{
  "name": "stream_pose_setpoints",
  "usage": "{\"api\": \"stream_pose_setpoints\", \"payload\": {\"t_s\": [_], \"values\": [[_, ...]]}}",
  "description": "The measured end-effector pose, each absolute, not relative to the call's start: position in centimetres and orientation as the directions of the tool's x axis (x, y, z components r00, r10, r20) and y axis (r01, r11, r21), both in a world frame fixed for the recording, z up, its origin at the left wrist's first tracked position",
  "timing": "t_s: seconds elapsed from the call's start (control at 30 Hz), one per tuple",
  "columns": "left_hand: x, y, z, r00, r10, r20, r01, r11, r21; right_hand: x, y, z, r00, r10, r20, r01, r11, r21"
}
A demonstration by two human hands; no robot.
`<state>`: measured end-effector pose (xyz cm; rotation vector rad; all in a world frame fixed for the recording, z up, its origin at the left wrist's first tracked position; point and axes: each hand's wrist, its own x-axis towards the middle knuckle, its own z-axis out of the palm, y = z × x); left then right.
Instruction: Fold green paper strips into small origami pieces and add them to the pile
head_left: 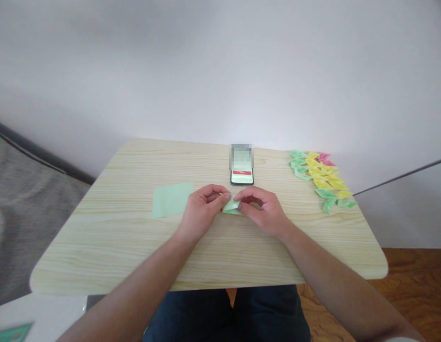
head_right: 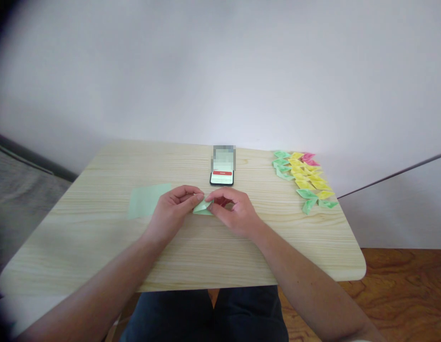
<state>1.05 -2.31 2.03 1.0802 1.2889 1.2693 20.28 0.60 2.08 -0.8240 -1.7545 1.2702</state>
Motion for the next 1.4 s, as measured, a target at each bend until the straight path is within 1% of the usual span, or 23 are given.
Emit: {"api": "stream_pose_setpoints", "payload": {"t_s": [0.07,0.17,0.33,0.43,0.57,0.83,0.93,1.07,1.2,1.3,1.4], "values": [[1.0,-2.3,2.1,-0.093,0.993,-0.075,-0.084,0.067,0.994,20.2,0.7,1.9,-0.468,0.871,0.148,0.010,0.173,-0.985],[1.1,-2.5,2.6,-0.069,0.996,-0.048,-0.088,0.042,0.995,20.1,1.0,1.8,-0.440,0.896,0.061,-0.048,0.044,-0.998],[1.4,-3.2,2.7,-0.043,0.998,0.037,-0.030,-0.038,0.999,20.0,1.7,2.0,-0.336,0.942,-0.010,-0.068,-0.035,-0.997],[1.5,-3.3,2.3,-0.098,0.991,0.093,0.023,-0.092,0.996,20.0,1.7,2.0,-0.342,0.940,0.006,-0.079,-0.023,-0.997],[1.4,-3.2,2.1,-0.134,0.982,0.133,0.029,-0.130,0.991,20.0,1.4,2.0,-0.375,0.925,0.051,-0.107,0.011,-0.994],[0.9,-3.0,2.1,-0.078,0.995,0.063,-0.126,-0.072,0.989,20.4,1.7,1.9,-0.406,0.913,0.040,-0.132,-0.016,-0.991],[0.9,-3.0,2.1,-0.087,0.994,0.060,-0.129,-0.070,0.989,20.5,1.9,1.9,-0.411,0.912,0.008,-0.141,-0.055,-0.989],[1.1,-3.2,2.4,-0.096,0.994,0.049,-0.070,-0.056,0.996,20.5,2.1,1.6,-0.428,0.902,-0.056,-0.185,-0.148,-0.972],[1.4,-3.4,2.6,-0.123,0.987,0.100,0.000,-0.101,0.995,20.6,2.2,1.4,-0.451,0.887,-0.099,-0.228,-0.222,-0.948],[1.4,-3.4,2.4,-0.148,0.981,0.128,0.043,-0.123,0.991,20.6,2.2,1.5,-0.460,0.885,-0.071,-0.212,-0.187,-0.959],[1.3,-3.3,2.2,-0.154,0.980,0.128,0.031,-0.124,0.992,20.5,1.9,1.9,-0.419,0.908,-0.018,-0.133,-0.080,-0.988]]}}
